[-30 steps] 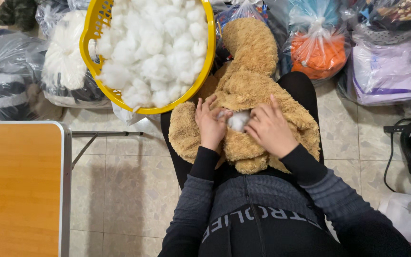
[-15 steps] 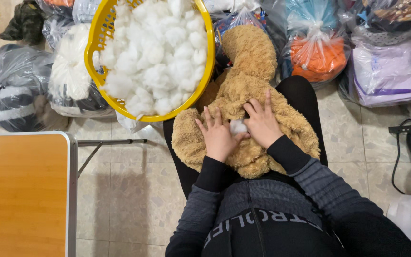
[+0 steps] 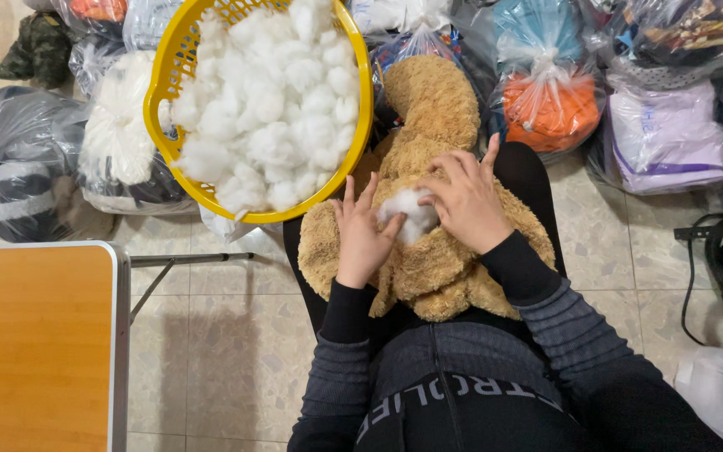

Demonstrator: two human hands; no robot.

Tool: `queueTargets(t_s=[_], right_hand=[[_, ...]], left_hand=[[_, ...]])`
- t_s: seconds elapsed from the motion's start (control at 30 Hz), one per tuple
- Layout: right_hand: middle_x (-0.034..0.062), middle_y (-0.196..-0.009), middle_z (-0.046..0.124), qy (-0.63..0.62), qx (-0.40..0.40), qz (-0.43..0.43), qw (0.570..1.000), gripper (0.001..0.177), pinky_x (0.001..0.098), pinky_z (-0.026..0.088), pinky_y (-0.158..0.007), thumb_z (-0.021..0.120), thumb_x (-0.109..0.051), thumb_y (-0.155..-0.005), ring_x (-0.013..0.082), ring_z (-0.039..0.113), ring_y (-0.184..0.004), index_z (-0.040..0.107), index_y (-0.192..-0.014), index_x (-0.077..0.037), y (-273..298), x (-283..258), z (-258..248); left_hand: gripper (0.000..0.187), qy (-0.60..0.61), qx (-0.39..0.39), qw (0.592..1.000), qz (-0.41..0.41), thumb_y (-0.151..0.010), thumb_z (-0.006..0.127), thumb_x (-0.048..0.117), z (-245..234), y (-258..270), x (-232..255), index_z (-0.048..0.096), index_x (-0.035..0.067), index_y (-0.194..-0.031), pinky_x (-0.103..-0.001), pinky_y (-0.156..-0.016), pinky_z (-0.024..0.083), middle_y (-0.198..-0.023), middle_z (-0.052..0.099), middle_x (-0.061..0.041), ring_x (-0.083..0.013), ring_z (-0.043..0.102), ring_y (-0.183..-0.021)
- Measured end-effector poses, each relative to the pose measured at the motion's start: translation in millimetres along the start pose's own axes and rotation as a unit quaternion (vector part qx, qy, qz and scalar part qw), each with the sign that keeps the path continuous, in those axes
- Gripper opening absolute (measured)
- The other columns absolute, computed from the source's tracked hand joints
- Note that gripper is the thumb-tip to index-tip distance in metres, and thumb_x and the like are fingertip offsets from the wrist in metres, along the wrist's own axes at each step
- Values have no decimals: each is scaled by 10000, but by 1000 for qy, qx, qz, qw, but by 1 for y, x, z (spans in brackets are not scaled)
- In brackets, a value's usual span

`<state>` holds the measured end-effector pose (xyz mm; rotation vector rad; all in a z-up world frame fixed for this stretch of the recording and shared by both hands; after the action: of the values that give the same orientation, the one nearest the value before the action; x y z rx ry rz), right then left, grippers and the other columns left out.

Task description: The person repeatedly takes handfuls of white stuffing from a yellow basket and inserts them into a brown plush toy held on their lap. They push the stuffing into the toy's opening and pat the surface to distribute the material.

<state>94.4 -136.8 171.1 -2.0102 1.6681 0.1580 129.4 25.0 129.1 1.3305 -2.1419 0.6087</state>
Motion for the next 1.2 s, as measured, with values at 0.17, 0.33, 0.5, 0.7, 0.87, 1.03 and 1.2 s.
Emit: queueTargets(t_s=[0.17, 0.33, 0.5, 0.7, 0.87, 1.03, 1.2], right_hand=[[180, -1440, 475, 3, -73, 15, 997, 601, 804, -145, -1100, 835, -348, -735, 383, 250, -1487, 705, -1286, -146, -4, 5, 14], [181, -1667, 273, 13, -178, 29, 983, 384, 778, -174, -1107, 837, -243, -703, 385, -9, -1570, 762, -1074, -180, 11, 9, 46], [96, -1687, 325, 20, -168, 52, 984, 116, 750, -194, -1143, 791, -218, -781, 353, -6, -1617, 796, -874, -149, 11, 18, 44], [113, -1621, 381, -83, -119, 40, 989, 170, 753, -206, -1115, 766, -277, -829, 381, 20, -1582, 796, -878, -117, 5, 20, 32], [76, -1645, 411, -98, -89, 34, 991, 192, 741, -191, -1163, 735, -269, -848, 343, 56, -1615, 781, -987, -146, 4, 26, 24], [93, -1644, 394, -136, -60, 81, 986, 595, 760, -203, -1165, 784, -561, -811, 317, 64, -1621, 703, -1283, -209, 5, 37, 20], [176, -1686, 186, -38, -174, 70, 982, 859, 735, -250, -1060, 790, -734, -579, 373, -109, -1552, 679, -1293, -269, 16, 31, 42]], left_hand=[[522, 62, -7, 996, -60, -984, 646, 280, 12, 1, -24, 631, 7, -1429, -612, -1247, 13, -1659, 383, -88, -373, 135, -1593], [351, 33, -56, 996, -67, -984, 644, 259, 24, 7, -30, 686, 80, -1282, -592, -1275, 60, -1652, 413, -93, -377, 174, -1591], [541, 54, 64, 996, -20, -946, 706, 275, -17, 11, 3, 550, 93, -1431, -574, -1238, 256, -1579, 486, -193, -390, 396, -1499], [807, 119, -15, 992, 25, -817, 830, 342, -11, 10, 34, 470, 67, -1486, -470, -1026, 502, -1366, 635, -191, -349, 646, -1194], [517, 165, -5, 985, -39, -850, 790, 152, 9, 10, 19, 648, 56, -1338, -372, -924, 592, -1188, 743, -171, -280, 746, -1052], [386, 224, 55, 968, -95, -851, 688, -9, 6, 14, -14, 690, 18, -1235, -356, -869, 608, -1080, 764, -167, -254, 755, -969], [370, 317, 112, 934, -120, -906, 596, -51, -1, 14, -35, 680, 15, -1261, -326, -885, 613, -1117, 770, -133, -205, 743, -1004]])
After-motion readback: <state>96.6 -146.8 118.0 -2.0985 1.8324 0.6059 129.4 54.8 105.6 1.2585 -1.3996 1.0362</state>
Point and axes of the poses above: each hand's wrist, its own y-axis away from the middle knuckle, its own z-axis out of the palm, x = y × z, the point moved 10 cm from there along -y, towards the middle knuckle
